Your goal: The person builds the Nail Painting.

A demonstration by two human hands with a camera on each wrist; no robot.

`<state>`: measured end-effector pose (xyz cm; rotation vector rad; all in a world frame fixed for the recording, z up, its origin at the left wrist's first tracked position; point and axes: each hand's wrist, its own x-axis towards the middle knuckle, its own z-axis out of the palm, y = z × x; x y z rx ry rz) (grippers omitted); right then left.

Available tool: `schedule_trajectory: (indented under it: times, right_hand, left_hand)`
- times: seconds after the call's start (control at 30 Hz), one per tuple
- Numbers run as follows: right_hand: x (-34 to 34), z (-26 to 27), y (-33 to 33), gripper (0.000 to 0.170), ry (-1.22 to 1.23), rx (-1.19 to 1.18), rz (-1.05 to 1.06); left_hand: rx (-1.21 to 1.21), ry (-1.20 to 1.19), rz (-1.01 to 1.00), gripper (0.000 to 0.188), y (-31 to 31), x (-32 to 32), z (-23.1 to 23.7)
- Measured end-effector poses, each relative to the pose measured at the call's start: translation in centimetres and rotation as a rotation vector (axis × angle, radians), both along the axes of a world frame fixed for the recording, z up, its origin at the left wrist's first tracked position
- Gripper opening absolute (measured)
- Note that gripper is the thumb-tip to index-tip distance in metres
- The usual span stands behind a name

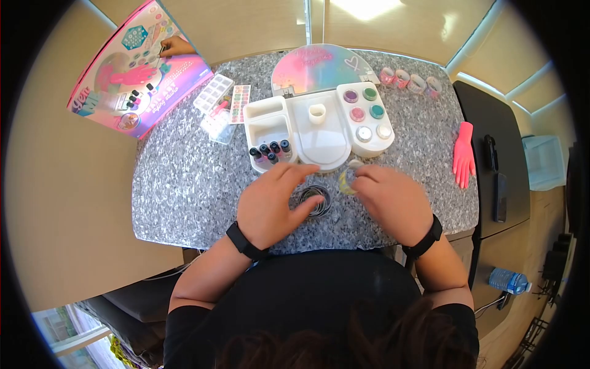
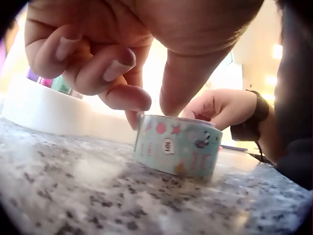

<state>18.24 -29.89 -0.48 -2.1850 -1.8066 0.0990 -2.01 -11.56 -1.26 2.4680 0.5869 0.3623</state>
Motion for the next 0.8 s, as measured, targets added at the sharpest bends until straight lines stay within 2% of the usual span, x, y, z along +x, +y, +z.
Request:
schedule_trajectory:
  times: [0.07,0.1,0.17,0.4,0.6,0.67,0.8]
  right_hand:
    - [-0.5,0.3,0.3,0.016,0.033,0.15,0.197]
    - [-0.8,0.5,0.4,0.016,0.033,0.153,0.196]
    - [-1.2,1.2,0.7,0.019,0.084,0.122,0.312]
    - [-1.6,1.0,0.9,0.017,0.107,0.111,0.373]
    - [-1.8,0.4,0.9,0.014,0.113,0.105,0.398]
    - [-1.9,0.4,0.9,0.012,0.135,0.071,0.376]
    - [-2.2,0.5,1.2,0.01,0.118,-0.001,0.344]
  left_hand:
    - [0.103,-0.245,-0.289,0.042,0.5,0.4,0.6]
    - [0.106,-0.245,-0.291,0.042,0.5,0.3,0.6]
    - [0.308,-0.258,-0.353,0.04,0.4,0.0,0.6]
    - [0.315,-0.152,-0.366,0.032,2.3,-1.5,0.8]
    - [0.414,-0.133,-0.366,0.025,3.5,-3.0,0.7]
    - [0.43,-0.064,-0.337,0.017,3.7,-3.3,0.7]
    - [0.451,-0.1,-0.31,0.021,3.9,-3.1,0.2]
